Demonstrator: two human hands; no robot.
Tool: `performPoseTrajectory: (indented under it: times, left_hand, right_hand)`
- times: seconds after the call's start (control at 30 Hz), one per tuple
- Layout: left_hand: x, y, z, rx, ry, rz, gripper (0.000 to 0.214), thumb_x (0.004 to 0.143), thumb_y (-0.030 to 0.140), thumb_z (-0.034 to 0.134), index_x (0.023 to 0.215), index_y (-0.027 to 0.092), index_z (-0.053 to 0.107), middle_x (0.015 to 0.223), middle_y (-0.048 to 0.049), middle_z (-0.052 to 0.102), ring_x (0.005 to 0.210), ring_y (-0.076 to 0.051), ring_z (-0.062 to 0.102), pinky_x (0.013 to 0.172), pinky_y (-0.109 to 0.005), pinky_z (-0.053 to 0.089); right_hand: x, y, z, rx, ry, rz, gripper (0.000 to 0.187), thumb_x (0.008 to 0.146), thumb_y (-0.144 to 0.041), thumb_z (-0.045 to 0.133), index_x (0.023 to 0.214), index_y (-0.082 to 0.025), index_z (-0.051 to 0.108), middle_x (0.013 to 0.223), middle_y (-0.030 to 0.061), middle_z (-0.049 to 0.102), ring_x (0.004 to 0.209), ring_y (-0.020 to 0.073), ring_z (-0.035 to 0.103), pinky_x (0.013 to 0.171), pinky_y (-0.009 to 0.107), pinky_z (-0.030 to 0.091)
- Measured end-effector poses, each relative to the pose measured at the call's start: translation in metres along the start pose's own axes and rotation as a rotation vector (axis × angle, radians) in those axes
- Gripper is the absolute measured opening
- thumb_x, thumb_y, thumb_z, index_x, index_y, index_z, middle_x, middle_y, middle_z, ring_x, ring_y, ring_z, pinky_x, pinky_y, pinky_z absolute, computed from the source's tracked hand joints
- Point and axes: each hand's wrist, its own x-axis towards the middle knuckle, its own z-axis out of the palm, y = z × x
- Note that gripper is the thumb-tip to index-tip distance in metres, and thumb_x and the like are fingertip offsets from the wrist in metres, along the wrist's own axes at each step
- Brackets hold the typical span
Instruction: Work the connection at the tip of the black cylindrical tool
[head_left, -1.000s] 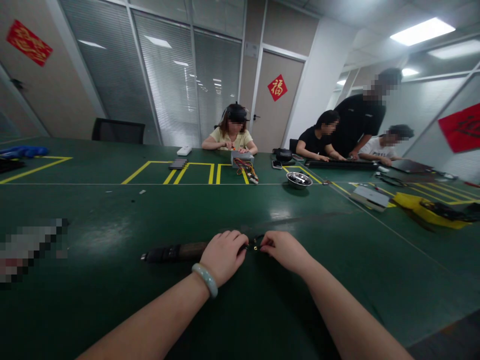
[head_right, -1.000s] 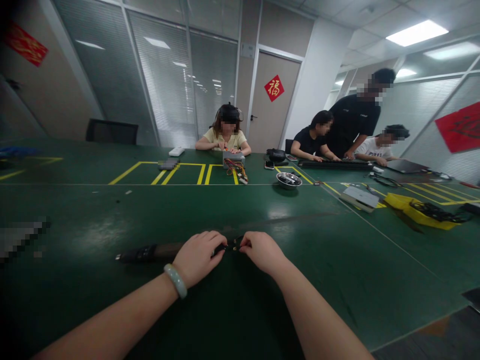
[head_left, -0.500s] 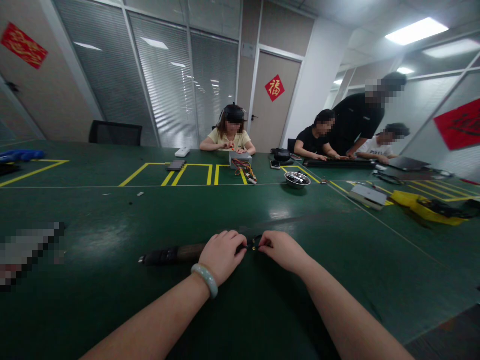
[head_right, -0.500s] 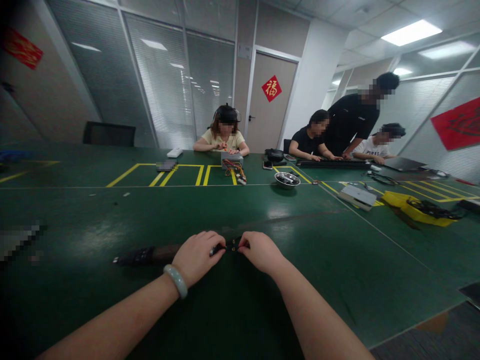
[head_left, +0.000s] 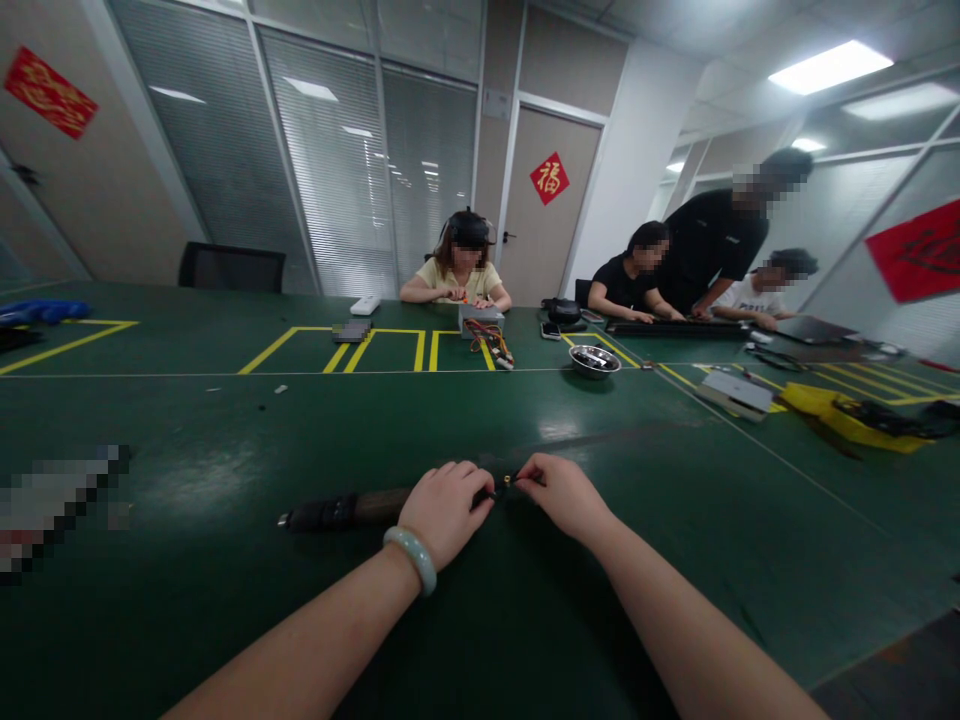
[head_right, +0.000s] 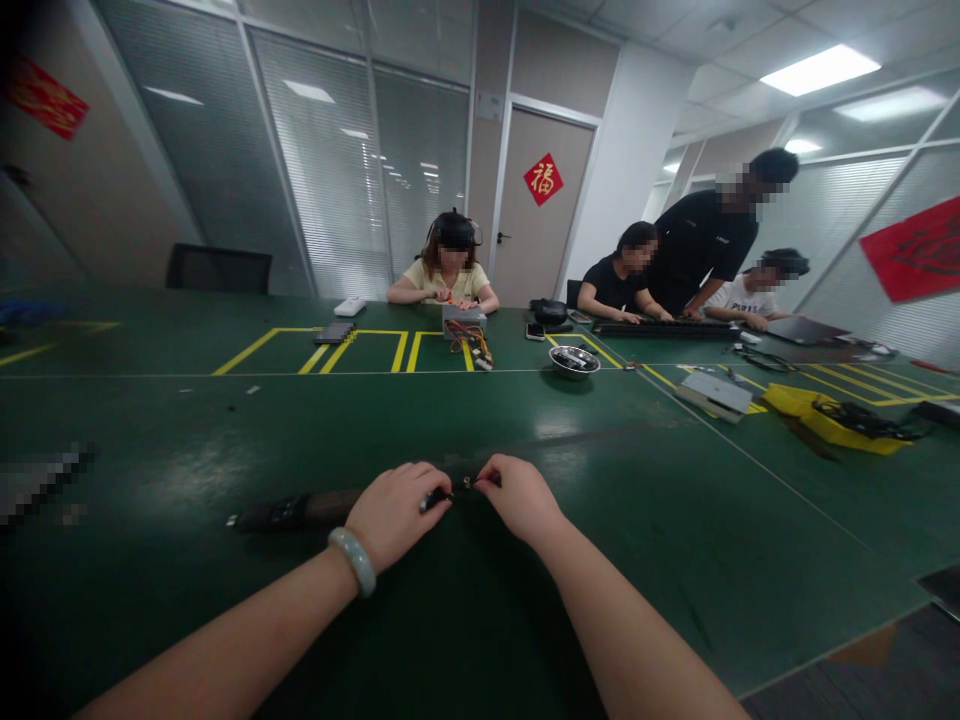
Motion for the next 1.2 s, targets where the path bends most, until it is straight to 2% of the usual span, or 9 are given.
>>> performPoseTrajectory:
  times: [0.3, 1.2]
  left_hand:
    - [-0.001, 0.000, 0.000, 0.013, 0.000, -0.008, 0.017, 0.088, 0.034, 0.053, 0.100, 0.026, 0.061, 0.103, -0.0014, 0.060, 0.096, -0.021, 0.055, 0.081, -0.035, 0.043]
    - [0.000, -0.007, 0.010, 0.015, 0.055, 0.027, 0.012, 0.086, 0.031, 0.056, 0.096, 0.026, 0.058, 0.099, 0.0002, 0.060, 0.093, -0.020, 0.055, 0.079, -0.034, 0.041]
  right_hand:
    - [-0.001, -0.004, -0.001, -0.030, -0.045, -0.053, 0.010, 0.080, -0.027, 0.061, 0.085, -0.022, 0.069, 0.080, -0.0005, 0.067, 0.072, 0.0135, 0.058, 0.062, 0.023, 0.037]
    - [-0.002, -0.005, 0.008, 0.022, -0.055, -0.124, 0.008, 0.079, -0.028, 0.063, 0.083, -0.024, 0.069, 0.077, -0.0025, 0.068, 0.069, 0.0129, 0.058, 0.060, 0.023, 0.037]
